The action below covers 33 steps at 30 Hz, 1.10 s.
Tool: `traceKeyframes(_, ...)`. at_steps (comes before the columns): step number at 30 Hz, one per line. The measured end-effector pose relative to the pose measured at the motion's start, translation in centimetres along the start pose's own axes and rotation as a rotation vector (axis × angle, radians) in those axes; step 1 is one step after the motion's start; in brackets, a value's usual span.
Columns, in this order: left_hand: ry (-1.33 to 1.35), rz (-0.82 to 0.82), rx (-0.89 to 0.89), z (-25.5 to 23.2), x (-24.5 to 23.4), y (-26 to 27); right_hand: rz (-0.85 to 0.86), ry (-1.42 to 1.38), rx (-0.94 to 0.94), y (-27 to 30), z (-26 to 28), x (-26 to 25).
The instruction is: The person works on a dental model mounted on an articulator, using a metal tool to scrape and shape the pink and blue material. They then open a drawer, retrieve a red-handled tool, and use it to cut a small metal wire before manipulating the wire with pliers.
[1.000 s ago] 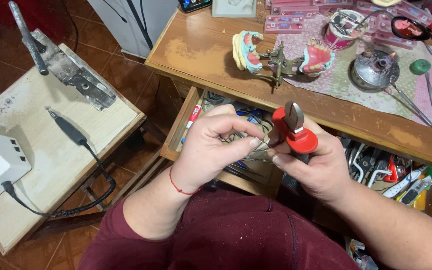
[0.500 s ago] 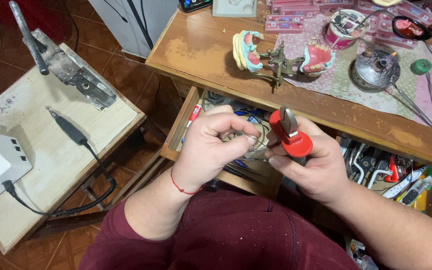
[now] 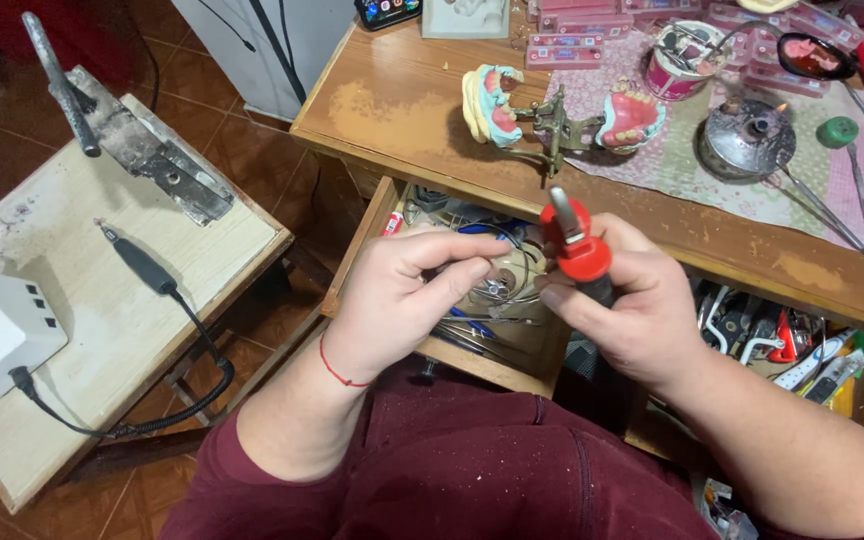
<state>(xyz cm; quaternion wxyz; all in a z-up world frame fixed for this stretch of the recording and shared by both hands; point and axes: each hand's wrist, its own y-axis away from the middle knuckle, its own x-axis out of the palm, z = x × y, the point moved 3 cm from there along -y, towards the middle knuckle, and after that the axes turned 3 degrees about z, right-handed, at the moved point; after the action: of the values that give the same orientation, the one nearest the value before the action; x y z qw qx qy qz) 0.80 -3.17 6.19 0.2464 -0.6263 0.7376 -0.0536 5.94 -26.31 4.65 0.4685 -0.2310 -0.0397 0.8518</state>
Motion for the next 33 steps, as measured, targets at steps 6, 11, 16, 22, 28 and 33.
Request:
traceKeyframes(6,0.65,0.177,-0.408,3.2,0.8,1.1,0.037,0.088,-0.048,-0.5,-0.6,0.5)
traceKeyframes(11,0.875,0.065,-0.413,6.4,-0.8,2.2,-0.059,0.23,-0.037,-0.8,-0.3,0.4)
traceKeyframes(16,0.916,-0.178,-0.31,4.7,-2.8,1.9,0.019,0.159,-0.105,-0.3,-0.8,0.1)
traceKeyframes(22,0.879,-0.203,-0.285,3.7,-2.9,2.1,0.28,0.138,-0.147,-0.5,-2.4,1.6)
traceKeyframes(28,0.927,-0.109,-0.317,3.7,-2.2,2.0,0.381,0.121,-0.074,-0.9,-2.5,1.6)
traceKeyframes(33,0.938,-0.093,-0.335,3.0,-1.8,1.8,0.513,0.065,-0.001,-1.3,-1.9,1.9)
